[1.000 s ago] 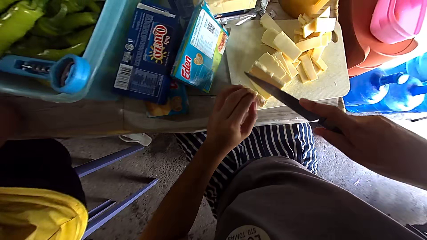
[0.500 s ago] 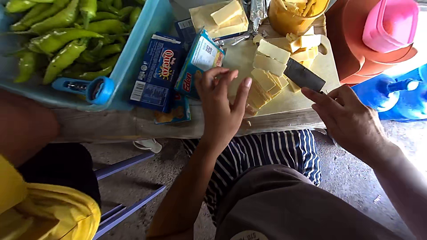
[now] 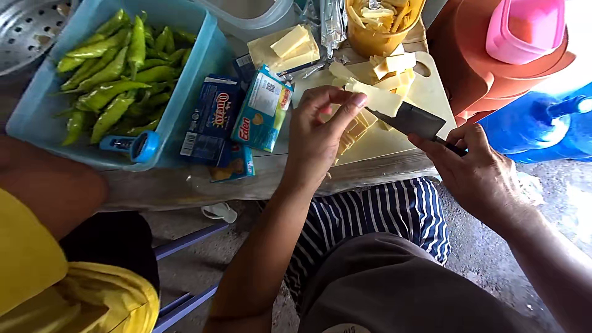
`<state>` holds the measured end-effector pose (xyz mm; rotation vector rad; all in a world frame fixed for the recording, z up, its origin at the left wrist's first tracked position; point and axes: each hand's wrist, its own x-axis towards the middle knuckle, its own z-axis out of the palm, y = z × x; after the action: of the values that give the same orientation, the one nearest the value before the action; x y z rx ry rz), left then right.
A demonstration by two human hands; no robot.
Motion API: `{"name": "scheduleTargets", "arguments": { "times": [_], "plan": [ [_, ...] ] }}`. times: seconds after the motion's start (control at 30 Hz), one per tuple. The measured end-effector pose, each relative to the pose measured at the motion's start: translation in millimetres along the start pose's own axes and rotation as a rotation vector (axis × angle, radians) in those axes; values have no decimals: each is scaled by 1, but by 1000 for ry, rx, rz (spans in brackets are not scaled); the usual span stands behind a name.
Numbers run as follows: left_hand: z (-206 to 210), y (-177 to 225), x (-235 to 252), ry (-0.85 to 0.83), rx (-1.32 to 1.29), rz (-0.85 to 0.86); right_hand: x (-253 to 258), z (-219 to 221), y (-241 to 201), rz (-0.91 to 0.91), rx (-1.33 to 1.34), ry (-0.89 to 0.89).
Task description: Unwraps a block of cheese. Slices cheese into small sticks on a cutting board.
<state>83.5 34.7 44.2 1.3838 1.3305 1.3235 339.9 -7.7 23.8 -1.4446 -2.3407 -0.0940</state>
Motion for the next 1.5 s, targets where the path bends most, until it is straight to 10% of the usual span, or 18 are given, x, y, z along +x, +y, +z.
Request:
{"name": "scheduleTargets", "arguments": {
  "times": [0.37,0.7,0.93,1.3,1.5],
  "plan": [
    [16,0,6,83,-129,-150,-7,-6,0,9,-39,76],
    [16,16,37,-38,125,168,-3,-13,18,231,33,7],
    [2,6,67,-173,798,-47,-12,-20,21,300,70,8],
    [-79,-15,-3,-555,903,192,-13,-23,13,567,923,-166],
    [-95,-11,-12,-517,698,235,-1,-16,-15,247,856,-386]
  ]
}}
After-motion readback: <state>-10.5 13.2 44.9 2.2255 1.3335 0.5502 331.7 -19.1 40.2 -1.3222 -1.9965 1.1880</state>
